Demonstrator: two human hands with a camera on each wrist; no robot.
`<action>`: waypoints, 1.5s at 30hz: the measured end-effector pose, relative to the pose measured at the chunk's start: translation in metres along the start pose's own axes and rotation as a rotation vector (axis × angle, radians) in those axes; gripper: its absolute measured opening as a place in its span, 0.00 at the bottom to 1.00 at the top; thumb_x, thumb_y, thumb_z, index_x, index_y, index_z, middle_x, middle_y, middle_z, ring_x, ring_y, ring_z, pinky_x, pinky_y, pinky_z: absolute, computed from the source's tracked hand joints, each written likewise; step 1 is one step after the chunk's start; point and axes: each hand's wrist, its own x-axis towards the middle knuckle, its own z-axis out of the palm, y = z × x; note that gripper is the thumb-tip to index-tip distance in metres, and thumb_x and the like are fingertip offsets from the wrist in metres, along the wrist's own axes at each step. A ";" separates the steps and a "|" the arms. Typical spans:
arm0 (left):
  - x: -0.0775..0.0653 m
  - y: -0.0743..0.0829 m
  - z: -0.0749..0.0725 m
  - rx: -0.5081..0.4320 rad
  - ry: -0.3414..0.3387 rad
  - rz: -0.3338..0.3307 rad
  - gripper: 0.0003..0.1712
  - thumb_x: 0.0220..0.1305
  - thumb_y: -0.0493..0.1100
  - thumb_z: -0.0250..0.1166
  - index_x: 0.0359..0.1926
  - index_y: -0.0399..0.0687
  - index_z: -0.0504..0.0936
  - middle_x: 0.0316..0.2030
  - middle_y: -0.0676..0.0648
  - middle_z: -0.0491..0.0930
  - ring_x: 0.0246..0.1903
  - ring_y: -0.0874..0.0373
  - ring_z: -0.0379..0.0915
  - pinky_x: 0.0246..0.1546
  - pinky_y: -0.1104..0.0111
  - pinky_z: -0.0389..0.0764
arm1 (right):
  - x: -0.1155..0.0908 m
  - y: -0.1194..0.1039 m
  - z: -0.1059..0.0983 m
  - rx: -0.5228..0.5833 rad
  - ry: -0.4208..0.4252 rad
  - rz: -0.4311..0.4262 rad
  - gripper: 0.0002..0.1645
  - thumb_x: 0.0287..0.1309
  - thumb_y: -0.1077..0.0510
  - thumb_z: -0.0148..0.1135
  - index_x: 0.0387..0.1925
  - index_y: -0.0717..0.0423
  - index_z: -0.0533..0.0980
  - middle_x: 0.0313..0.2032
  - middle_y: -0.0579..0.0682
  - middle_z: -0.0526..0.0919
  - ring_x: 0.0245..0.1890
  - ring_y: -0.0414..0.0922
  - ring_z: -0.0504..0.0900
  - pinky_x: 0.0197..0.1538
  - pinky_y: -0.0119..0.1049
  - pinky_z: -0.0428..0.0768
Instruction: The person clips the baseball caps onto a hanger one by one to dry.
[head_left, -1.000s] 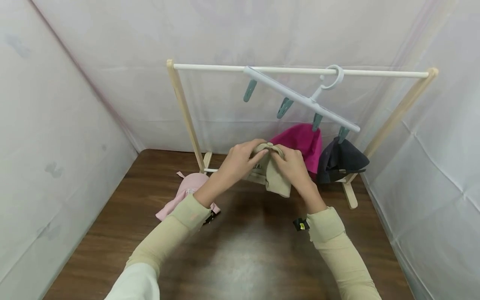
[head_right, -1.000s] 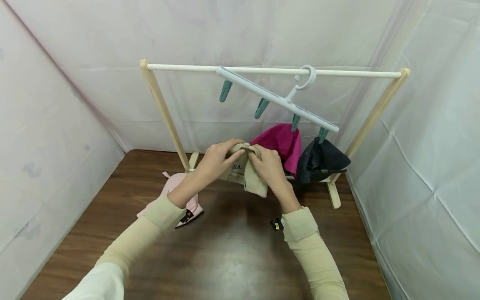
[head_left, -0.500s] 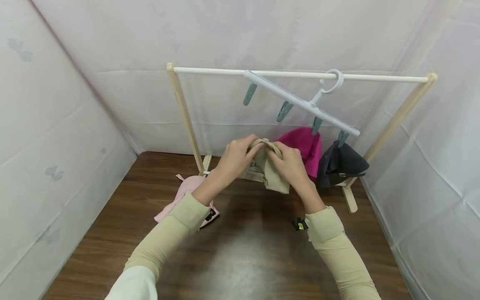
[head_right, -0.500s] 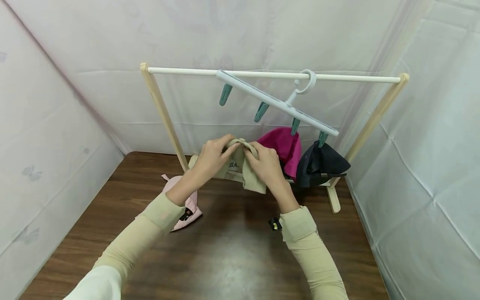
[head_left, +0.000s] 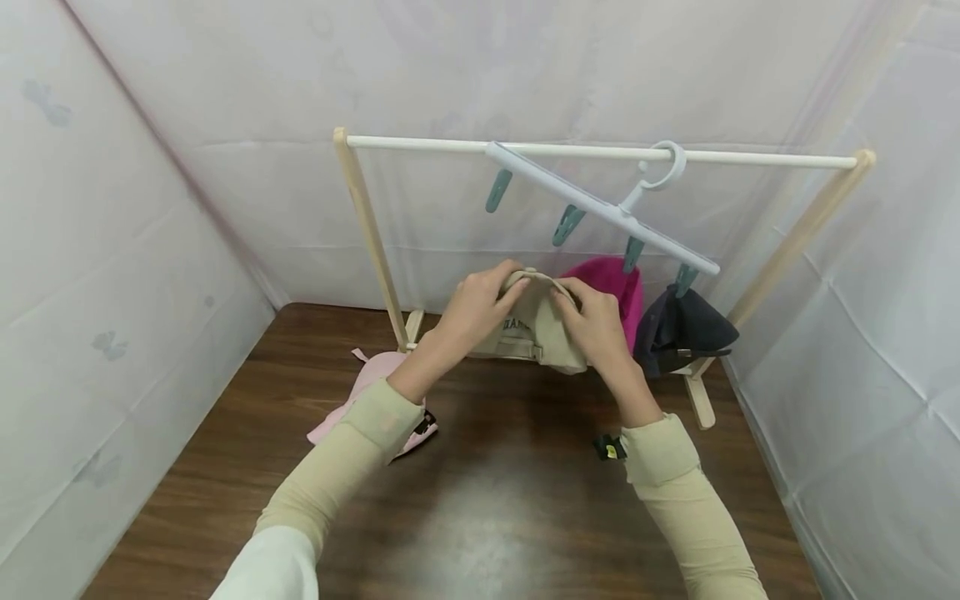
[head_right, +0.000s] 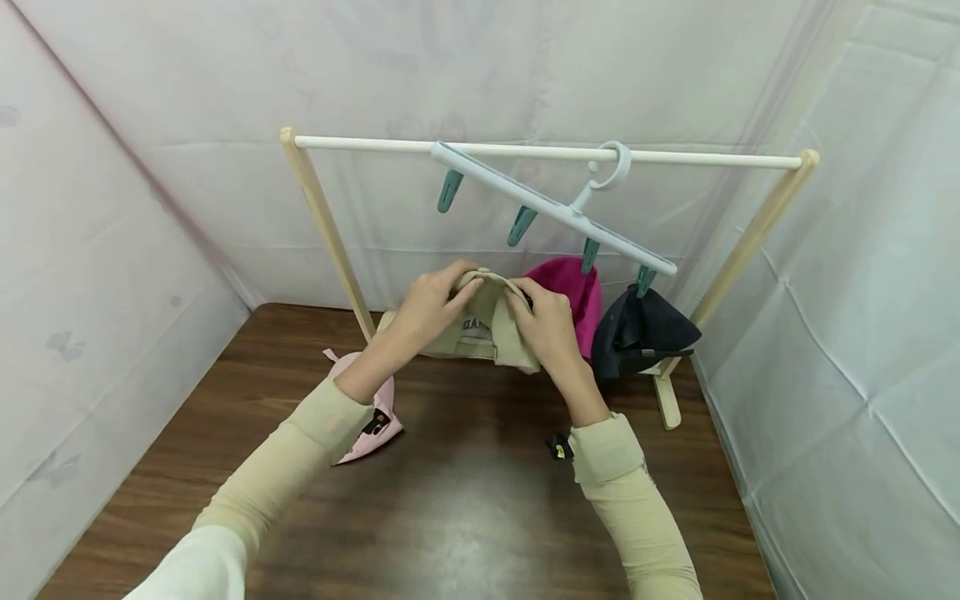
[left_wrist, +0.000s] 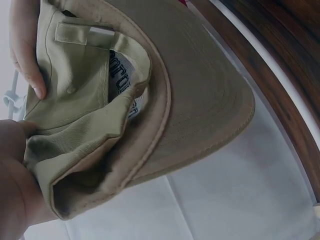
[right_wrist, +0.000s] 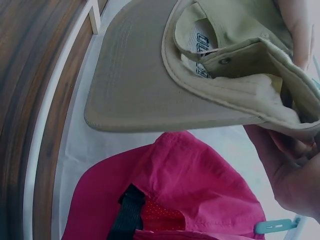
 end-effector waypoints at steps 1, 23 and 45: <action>0.001 0.001 0.000 0.002 -0.011 -0.003 0.18 0.78 0.55 0.54 0.59 0.55 0.80 0.33 0.50 0.83 0.28 0.55 0.77 0.33 0.59 0.79 | 0.000 0.000 0.000 0.000 0.004 -0.003 0.14 0.73 0.54 0.61 0.51 0.57 0.85 0.40 0.55 0.89 0.29 0.49 0.83 0.33 0.41 0.78; 0.008 0.005 0.001 0.140 -0.005 -0.144 0.18 0.78 0.62 0.49 0.55 0.64 0.79 0.34 0.45 0.83 0.36 0.41 0.83 0.27 0.47 0.77 | 0.014 0.009 -0.013 0.326 -0.036 0.127 0.25 0.77 0.44 0.53 0.61 0.57 0.78 0.54 0.56 0.85 0.51 0.51 0.85 0.49 0.41 0.85; 0.024 0.005 0.005 0.180 -0.032 -0.163 0.21 0.78 0.62 0.48 0.58 0.61 0.79 0.28 0.46 0.79 0.30 0.45 0.80 0.21 0.53 0.74 | 0.068 0.009 -0.015 1.278 0.016 0.349 0.17 0.75 0.60 0.56 0.59 0.62 0.73 0.65 0.60 0.74 0.56 0.52 0.80 0.61 0.40 0.78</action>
